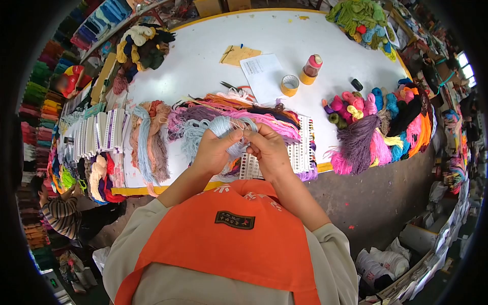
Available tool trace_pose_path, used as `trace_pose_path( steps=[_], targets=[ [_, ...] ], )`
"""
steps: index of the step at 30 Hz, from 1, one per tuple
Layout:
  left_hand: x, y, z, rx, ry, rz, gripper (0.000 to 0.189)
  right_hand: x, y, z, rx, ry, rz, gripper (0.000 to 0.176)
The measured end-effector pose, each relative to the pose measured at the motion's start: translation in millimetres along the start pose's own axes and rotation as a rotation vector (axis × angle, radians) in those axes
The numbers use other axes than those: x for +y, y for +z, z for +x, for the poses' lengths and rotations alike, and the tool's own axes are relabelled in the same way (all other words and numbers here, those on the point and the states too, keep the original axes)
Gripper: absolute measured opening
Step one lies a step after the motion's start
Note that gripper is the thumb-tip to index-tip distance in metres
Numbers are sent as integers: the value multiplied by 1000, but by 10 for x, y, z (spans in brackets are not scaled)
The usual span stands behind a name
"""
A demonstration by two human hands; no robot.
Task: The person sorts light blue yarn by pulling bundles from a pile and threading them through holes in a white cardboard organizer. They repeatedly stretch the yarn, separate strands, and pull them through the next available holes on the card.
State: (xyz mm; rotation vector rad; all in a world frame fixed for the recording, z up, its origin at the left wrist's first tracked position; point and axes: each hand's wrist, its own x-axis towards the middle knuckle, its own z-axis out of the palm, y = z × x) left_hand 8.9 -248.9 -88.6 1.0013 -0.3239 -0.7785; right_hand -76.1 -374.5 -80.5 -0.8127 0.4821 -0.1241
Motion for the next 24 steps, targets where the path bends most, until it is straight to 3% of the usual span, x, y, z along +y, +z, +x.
trace_pose_path(
  steps=[6,9,11,14,15,17,20,24],
  targets=[
    [-1,-23,0,-18,7,-72,15,3,-15,28,-5,5,67,8],
    [134,16,-10,-78,-76,18,28,-41,-21,31,-29,6,186,4],
    [83,-15,14,-130,-81,-293,45,-40,-38,40,-12,2,138,4],
    [98,-28,23,-165,-89,-280,55,-12,-89,69,-40,-26,-24,8],
    [103,-22,18,-165,-89,-280,55,-1,-80,67,-41,-26,-24,8],
    [108,-4,-1,-135,-125,-203,47,-17,15,35,12,-98,-318,14],
    [68,-11,3,-99,-121,47,39,22,-53,67,-38,-141,-360,18],
    [43,14,13,-73,-104,37,33,12,-38,56,-15,-128,-335,14]
  ],
)
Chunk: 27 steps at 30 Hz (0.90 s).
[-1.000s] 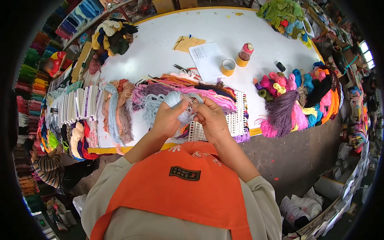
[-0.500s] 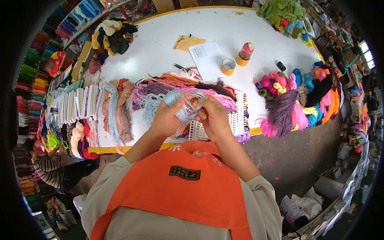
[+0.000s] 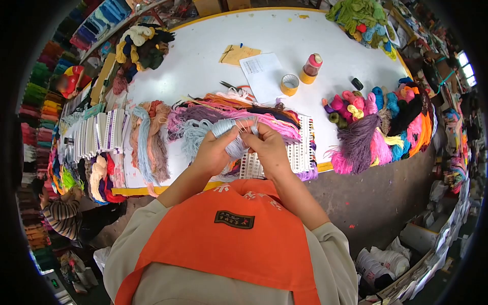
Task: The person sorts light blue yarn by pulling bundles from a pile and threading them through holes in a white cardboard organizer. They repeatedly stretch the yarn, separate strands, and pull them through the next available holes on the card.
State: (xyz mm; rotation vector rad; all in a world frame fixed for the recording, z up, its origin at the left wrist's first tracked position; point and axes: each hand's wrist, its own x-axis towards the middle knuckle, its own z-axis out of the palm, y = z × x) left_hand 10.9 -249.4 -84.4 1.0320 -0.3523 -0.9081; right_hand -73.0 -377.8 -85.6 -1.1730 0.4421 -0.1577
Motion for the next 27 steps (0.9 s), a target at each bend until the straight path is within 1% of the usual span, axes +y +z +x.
trace_pose_path(
  steps=[2,3,5,6,8,9,11,12,14,15,17,18,21,23,27],
  targets=[
    [-26,-10,15,3,13,-118,34,-8,10,1,21,37,61,15],
    [-33,-17,18,4,14,-118,34,-21,18,-2,21,37,61,15],
    [-39,-31,22,-16,69,-115,35,-50,32,-10,26,87,189,15],
    [-31,-48,17,-16,69,-115,35,-18,0,7,26,87,189,15],
    [-6,-79,4,82,74,114,37,43,-92,46,-75,80,248,20],
    [15,-62,7,81,74,114,37,60,-133,49,-74,80,248,20],
    [88,-4,1,3,-59,-246,38,31,-147,39,-70,90,234,17],
    [83,-10,0,3,-60,-245,38,20,-117,30,-69,90,235,17],
    [59,-27,0,-77,7,-176,38,-17,-12,2,20,29,-77,12],
    [47,-28,-6,-78,6,-176,38,-12,1,-5,21,29,-77,12],
    [28,-21,-21,-23,27,13,35,-7,13,-18,-26,-37,-78,9],
    [24,-8,-14,-24,28,13,35,7,-3,-14,-26,-38,-78,9],
    [17,19,-4,18,22,-51,37,42,-44,-2,-20,-5,-18,6],
    [16,18,-8,31,18,-167,35,34,-34,-4,14,43,84,6],
    [-41,-34,2,20,26,-175,32,-12,7,-13,34,51,124,8]
  ],
)
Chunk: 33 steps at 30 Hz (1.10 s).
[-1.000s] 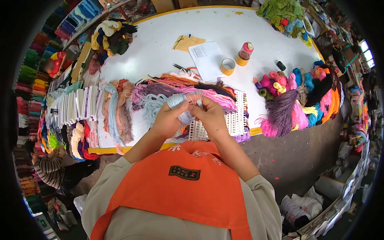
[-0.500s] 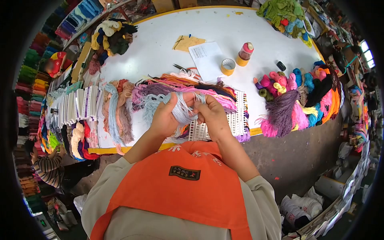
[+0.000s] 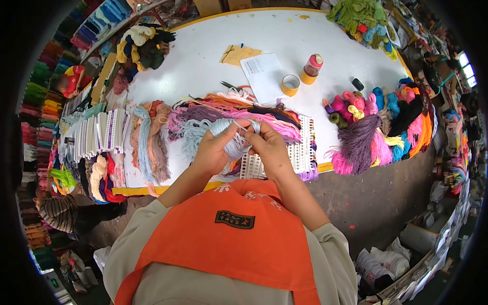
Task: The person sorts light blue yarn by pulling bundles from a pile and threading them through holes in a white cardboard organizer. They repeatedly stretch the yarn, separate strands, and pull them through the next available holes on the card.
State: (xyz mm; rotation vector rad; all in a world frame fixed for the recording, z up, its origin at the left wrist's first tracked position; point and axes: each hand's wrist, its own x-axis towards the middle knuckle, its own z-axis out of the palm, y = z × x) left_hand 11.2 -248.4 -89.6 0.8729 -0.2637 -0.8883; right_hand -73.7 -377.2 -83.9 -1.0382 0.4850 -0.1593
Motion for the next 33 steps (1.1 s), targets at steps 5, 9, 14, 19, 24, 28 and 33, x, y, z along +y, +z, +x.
trace_pose_path(
  steps=[5,9,14,19,24,28,33],
  targets=[
    [-92,-50,30,6,148,278,25,47,-41,13,-65,-17,27,11],
    [30,-112,93,102,210,323,25,40,-94,-76,-193,-51,-480,19],
    [637,-1153,77,187,-126,-226,16,-62,-914,35,403,-629,-751,17],
    [1250,-2409,-148,446,-28,-500,11,-207,-2136,-6,332,-372,418,10],
    [1897,-4033,-416,782,118,-329,25,-264,-3352,-162,515,-233,270,9],
    [2468,-4429,-650,1021,200,-102,29,-574,-4253,-300,857,-211,-193,8],
    [3036,-4604,-1013,1088,361,83,10,-1195,-5471,-575,1320,-446,-706,16]
  ],
)
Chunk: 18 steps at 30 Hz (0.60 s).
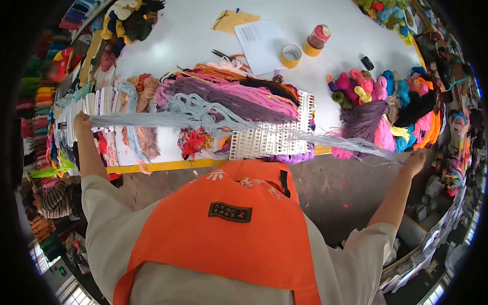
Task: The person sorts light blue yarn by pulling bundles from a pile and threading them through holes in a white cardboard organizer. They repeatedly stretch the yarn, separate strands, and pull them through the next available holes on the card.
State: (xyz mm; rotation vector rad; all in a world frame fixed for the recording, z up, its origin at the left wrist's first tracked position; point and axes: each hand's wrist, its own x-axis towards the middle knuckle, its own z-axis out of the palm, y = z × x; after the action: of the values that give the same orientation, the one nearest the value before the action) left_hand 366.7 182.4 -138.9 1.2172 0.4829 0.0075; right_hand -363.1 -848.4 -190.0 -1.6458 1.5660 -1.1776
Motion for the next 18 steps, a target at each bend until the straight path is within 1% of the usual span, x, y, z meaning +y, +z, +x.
trace_pose_path(
  steps=[1,2,3,4,5,6,7,8,9,10,11,12,13,14,15,16,17,18],
  targets=[
    [51,-62,-14,12,57,21,17,-60,-17,64,-5,2,-11,16],
    [65,-63,-90,24,115,45,26,-117,8,80,36,-52,-27,18],
    [6,-59,-174,26,109,57,26,-146,32,55,77,-105,-41,20],
    [-138,177,-527,-23,110,35,27,981,-56,900,-66,-598,-267,24],
    [-319,221,-638,-72,109,13,29,693,57,436,-72,-592,-275,24],
    [-554,447,-881,-74,-15,-74,28,195,468,-150,-195,97,428,27],
    [-830,699,-1147,-75,-139,-163,27,290,670,-426,-462,-179,55,26],
    [-1244,787,-1353,-413,-201,-220,20,682,893,-655,-555,306,544,40],
    [-1704,920,-1483,-819,-512,-397,11,1151,1303,-863,-854,-309,35,28],
    [-2166,1443,-2238,-441,-208,35,18,409,1515,-1774,-863,454,654,27],
    [-2773,1339,-2184,-592,-443,63,30,410,1721,-2120,-1165,249,345,26],
    [-3118,1676,-2761,-771,-247,367,35,-7,1846,-2654,-1247,-74,-75,25],
    [-3261,2075,-3121,-628,-735,367,33,-130,2000,-3035,-1303,-147,-30,25],
    [-3529,2269,-3300,-791,-824,457,26,-271,2142,-3282,-1419,-183,-101,24],
    [-3855,2429,-3529,-916,-627,717,21,-260,2274,-3504,-1477,-138,-63,24],
    [-3988,2619,-3710,-839,-637,803,23,-293,2390,-3669,-1510,-206,-49,22],
    [-4093,2773,-3841,-761,-645,887,28,-262,2500,-3764,-1562,-201,-70,21],
    [-4300,2810,-3888,-788,-520,1046,34,-219,2578,-3845,-1615,-194,-90,20]
  ],
)
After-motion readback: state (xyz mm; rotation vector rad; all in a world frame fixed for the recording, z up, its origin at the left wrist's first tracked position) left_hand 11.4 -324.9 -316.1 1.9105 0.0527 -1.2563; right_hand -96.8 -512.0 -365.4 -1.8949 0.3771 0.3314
